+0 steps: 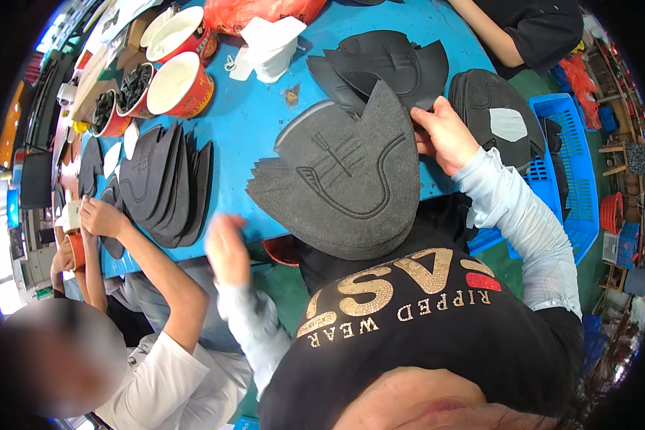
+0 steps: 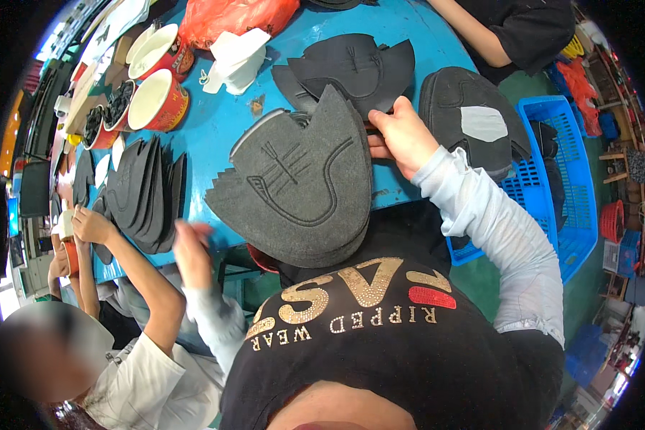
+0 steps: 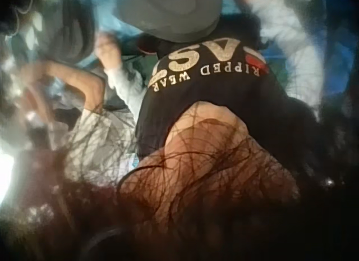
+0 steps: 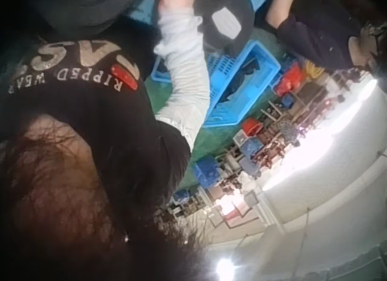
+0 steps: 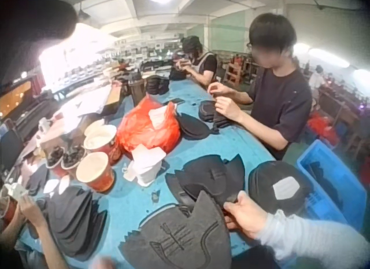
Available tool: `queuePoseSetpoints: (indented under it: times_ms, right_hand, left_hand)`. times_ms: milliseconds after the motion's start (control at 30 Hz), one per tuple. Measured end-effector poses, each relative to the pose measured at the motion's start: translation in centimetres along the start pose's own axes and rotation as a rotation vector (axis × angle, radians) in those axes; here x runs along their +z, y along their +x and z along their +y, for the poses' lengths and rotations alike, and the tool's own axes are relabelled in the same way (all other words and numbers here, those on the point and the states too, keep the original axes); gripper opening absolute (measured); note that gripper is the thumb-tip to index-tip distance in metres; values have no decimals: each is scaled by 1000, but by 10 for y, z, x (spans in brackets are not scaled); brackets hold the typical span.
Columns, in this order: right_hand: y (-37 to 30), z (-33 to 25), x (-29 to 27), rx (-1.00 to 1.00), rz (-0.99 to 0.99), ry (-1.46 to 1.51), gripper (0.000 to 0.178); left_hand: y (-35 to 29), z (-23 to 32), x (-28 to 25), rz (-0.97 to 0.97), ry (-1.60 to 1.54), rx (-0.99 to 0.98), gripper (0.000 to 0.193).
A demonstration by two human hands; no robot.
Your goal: The person removes small rubber inserts from slots on shoe upper components by hand and stacks the processed shoe pieces.
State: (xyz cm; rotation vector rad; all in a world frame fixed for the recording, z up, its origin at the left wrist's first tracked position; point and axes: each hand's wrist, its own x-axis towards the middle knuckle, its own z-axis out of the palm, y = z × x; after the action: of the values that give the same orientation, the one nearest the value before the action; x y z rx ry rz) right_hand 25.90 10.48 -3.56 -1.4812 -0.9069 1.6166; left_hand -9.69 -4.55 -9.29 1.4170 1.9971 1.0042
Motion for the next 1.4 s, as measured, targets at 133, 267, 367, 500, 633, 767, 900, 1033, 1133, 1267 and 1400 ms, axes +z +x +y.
queuePoseSetpoints:
  times_ms: [133, 267, 367, 500, 633, 767, 900, 1033, 1133, 1267, 1400]
  right_hand:
    - [-3, 6, -1, -54, -47, -103, 22]
    - [-5, 1, 7, -121, -15, -88, 19]
    - [0, 7, 5, -116, -41, -81, 21]
    - [-15, -4, 24, -189, -101, -33, 28]
    - [-6, 9, 25, -81, -142, 5, 29]
    - [-2, 8, 15, -33, -164, 59, 26]
    - [2, 7, 7, -22, -122, 21, 28]
    - [6, 11, -7, -7, -74, -39, 32]
    - [6, 13, -12, 32, -44, -63, 43]
    - [-22, 14, 2, -436, 194, -400, 46]
    - [-5, 5, 7, -1198, 110, -1521, 44]
  left_hand:
    - [-61, 20, 27, -476, -391, -278, 64]
    - [-62, 39, 65, -526, -791, -61, 40]
    - [-64, 43, 49, -693, -742, -617, 37]
    - [-77, 53, 55, -203, -960, -320, 35]
    - [-80, 44, 45, -263, -920, -289, 34]
    - [-74, 40, 50, -142, -840, -380, 36]
    - [-71, 48, 38, -206, -697, -433, 50]
    - [-62, 35, 10, -465, -556, -263, 26]
    - [-59, 53, -23, -382, -531, -259, 25]
    - [-59, 64, -18, -207, -859, -47, 32]
    - [-52, 86, -4, -154, -782, 157, 30]
